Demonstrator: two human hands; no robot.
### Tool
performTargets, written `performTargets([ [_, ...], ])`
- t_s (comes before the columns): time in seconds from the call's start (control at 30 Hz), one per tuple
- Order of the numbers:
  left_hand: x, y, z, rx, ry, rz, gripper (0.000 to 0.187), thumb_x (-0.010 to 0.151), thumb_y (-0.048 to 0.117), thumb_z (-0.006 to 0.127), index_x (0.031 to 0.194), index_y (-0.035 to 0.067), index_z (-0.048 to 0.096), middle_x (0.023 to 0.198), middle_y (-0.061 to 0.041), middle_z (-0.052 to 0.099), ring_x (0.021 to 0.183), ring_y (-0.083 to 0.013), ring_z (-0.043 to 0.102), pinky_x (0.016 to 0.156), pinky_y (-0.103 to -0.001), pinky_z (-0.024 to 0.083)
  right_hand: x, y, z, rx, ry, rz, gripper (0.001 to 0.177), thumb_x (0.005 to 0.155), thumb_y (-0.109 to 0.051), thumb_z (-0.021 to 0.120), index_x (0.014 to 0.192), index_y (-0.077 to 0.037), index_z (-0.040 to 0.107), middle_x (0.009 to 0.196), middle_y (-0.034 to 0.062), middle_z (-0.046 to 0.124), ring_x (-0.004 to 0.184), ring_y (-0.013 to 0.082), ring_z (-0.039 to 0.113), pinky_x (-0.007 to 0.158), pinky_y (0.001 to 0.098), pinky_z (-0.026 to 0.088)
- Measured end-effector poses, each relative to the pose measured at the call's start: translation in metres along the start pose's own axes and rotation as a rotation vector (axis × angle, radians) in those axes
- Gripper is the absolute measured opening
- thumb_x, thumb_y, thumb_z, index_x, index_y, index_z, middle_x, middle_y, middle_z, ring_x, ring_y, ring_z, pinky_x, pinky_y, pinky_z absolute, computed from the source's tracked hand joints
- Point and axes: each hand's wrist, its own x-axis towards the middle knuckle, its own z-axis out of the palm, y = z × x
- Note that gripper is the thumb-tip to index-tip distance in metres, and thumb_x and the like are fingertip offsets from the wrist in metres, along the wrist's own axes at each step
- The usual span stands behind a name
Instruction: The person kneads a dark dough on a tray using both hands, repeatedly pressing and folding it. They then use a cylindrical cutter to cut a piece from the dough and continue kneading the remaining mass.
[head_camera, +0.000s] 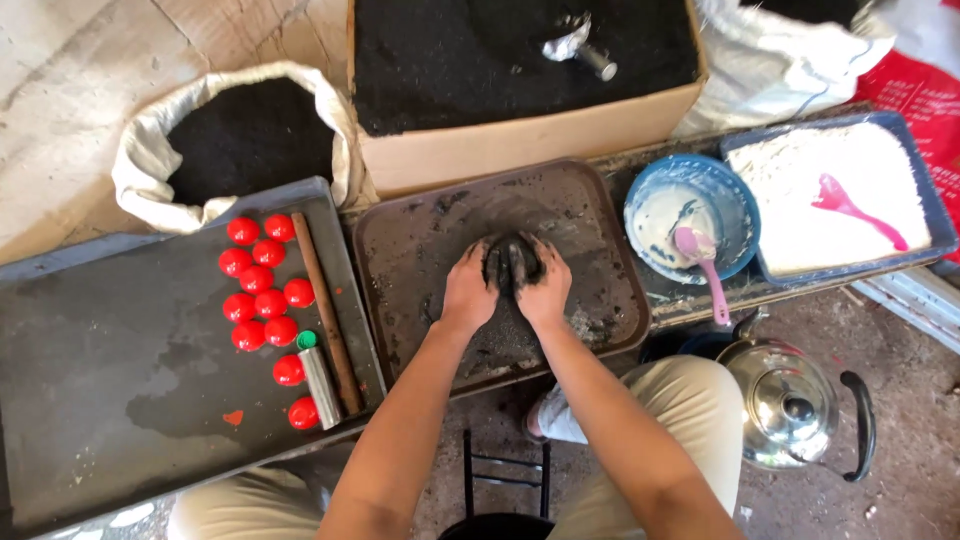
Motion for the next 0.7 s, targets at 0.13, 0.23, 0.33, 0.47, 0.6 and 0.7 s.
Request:
performTargets([
  [0.13,-0.021,0.006,-0.010,0.004,0.080,0.031,0.050,0.101,0.007,0.053,0.148,-0.010,0.044,0.143,-0.036,0.049,0.134,-0.0506,0.051,0.113,-0.058,0.045,0.003,-0.031,0.021,-0.187,0.015,0.047,0.041,0.091,-0.040,0.077,0.115,-0.007,0.077,0.106,0.0204,0.073,0.102,0.0429,0.070,0.089,0.0557,0.056],
  [0.23,-0.027,-0.009,-0.008,-0.212,0.149,0.054,0.050,0.099,-0.003,0.049,0.147,-0.013,0.042,0.138,-0.037,0.052,0.129,-0.0514,0.054,0.111,-0.060,0.044,0.004,-0.045,0.027,-0.215,-0.003,-0.031,0.030,0.086,-0.033,0.077,0.108,-0.013,0.078,0.099,0.0149,0.072,0.094,0.0389,0.071,0.078,0.0508,0.060],
  [0.33,-0.017,-0.040,0.003,-0.558,0.197,0.074,0.040,0.096,-0.014,0.049,0.135,-0.014,0.055,0.122,-0.035,0.062,0.115,-0.0500,0.063,0.100,-0.061,0.053,0.006,-0.046,0.041,-0.292,-0.045,-0.099,0.032,0.081,-0.037,0.079,0.105,-0.016,0.079,0.097,0.0119,0.073,0.089,0.0368,0.071,0.071,0.0482,0.060],
  [0.47,-0.014,-0.078,-0.001,-0.916,0.521,-0.039,0.030,0.085,-0.020,0.059,0.108,-0.005,0.068,0.104,-0.024,0.072,0.100,-0.0294,0.069,0.093,-0.046,0.058,0.002,-0.070,0.056,-0.523,-0.085,-0.241,0.028,0.087,-0.046,0.070,0.098,-0.022,0.079,0.097,0.0053,0.072,0.090,0.0328,0.069,0.059,0.0491,0.057],
  [0.6,-0.024,-0.083,-0.006,-1.070,0.711,-0.053,0.033,0.088,-0.020,0.046,0.102,-0.003,0.071,0.102,-0.018,0.076,0.097,-0.0234,0.072,0.085,-0.040,0.059,-0.019,-0.087,0.042,-0.687,-0.507,-0.373,0.077,0.051,-0.030,0.090,0.124,-0.013,0.072,0.127,0.0133,0.066,0.123,0.0474,0.057,0.075,0.0637,0.059],
  [0.7,-0.004,-0.080,-0.019,-0.800,0.570,-0.022,0.018,0.097,0.004,0.064,0.107,0.005,0.079,0.101,-0.013,0.077,0.100,-0.0152,0.068,0.094,-0.034,0.053,-0.036,-0.102,0.029,-0.761,-0.733,-0.462,0.093,0.054,-0.035,0.094,0.138,-0.011,0.062,0.142,0.0137,0.057,0.133,0.0474,0.050,0.080,0.0632,0.060],
])
